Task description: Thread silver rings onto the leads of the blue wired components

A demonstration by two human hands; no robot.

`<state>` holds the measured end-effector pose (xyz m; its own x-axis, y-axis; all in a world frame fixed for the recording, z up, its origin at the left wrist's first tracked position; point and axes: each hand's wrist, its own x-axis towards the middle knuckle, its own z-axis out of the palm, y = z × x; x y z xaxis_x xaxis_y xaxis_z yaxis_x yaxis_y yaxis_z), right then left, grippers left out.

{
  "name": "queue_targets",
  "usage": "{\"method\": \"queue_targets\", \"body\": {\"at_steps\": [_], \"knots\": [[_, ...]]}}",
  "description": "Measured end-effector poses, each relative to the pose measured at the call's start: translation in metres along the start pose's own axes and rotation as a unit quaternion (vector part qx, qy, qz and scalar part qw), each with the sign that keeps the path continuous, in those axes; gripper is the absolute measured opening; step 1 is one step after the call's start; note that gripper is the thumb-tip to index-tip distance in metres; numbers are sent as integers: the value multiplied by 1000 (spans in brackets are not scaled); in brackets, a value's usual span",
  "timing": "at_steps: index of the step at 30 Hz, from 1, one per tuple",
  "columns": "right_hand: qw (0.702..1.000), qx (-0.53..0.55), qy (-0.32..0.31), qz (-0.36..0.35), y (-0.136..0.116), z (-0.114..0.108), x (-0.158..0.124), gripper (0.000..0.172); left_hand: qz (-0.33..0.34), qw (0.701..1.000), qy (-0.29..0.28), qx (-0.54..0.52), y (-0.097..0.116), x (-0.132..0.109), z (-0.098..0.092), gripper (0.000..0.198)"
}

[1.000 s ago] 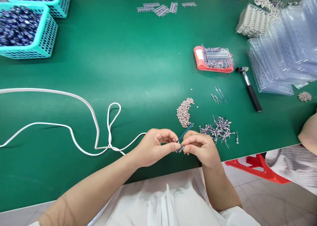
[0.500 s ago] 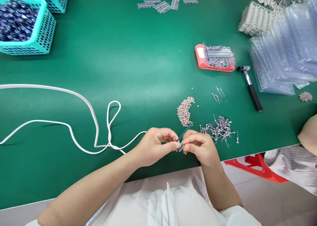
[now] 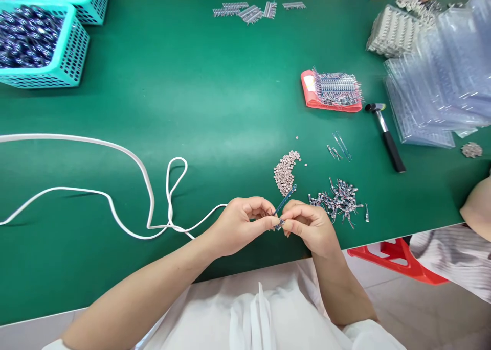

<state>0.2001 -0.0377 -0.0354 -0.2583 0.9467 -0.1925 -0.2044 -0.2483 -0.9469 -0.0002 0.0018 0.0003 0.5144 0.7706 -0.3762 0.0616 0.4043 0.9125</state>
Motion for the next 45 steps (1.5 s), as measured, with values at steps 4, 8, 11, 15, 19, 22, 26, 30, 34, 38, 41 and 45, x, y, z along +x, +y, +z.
{"method": "queue_targets", "body": {"at_steps": [4,8,11,15,19,22,26,30,34,38,41,45], "knots": [[998,-45,11,-32,-4,2,1,8,26,997,39,65,0,-1,-1,10],[995,-73,37,-49,-6,3,0,7,24,1000,10,16,-1,0,-4,13],[994,-68,61,-55,-3,1,0,6,-3,999,-8,-38,-3,2,-6,19],[995,-50,66,-54,2,0,0,6,1,999,10,-40,-6,5,-6,13],[995,-59,60,-57,2,2,-1,6,34,999,4,28,-5,5,-7,11],[995,-73,46,-41,-1,3,-3,7,50,993,-26,106,0,2,-7,12],[991,-126,29,-20,-8,0,-11,10,37,985,-76,151,3,1,-6,13],[937,-336,70,-59,-18,-20,-22,11,14,985,-25,170,-2,5,-8,15],[813,-550,161,-101,-23,-43,-26,14,-1,988,21,151,-6,8,-13,19],[738,-638,186,-115,-21,-40,-18,19,-7,989,33,146,-8,9,-14,20],[744,-637,142,-142,-17,-25,-7,16,-1,988,42,147,-8,10,-14,21],[731,-652,111,-166,-14,-11,5,15,4,990,44,135,-7,10,-13,20]]}}
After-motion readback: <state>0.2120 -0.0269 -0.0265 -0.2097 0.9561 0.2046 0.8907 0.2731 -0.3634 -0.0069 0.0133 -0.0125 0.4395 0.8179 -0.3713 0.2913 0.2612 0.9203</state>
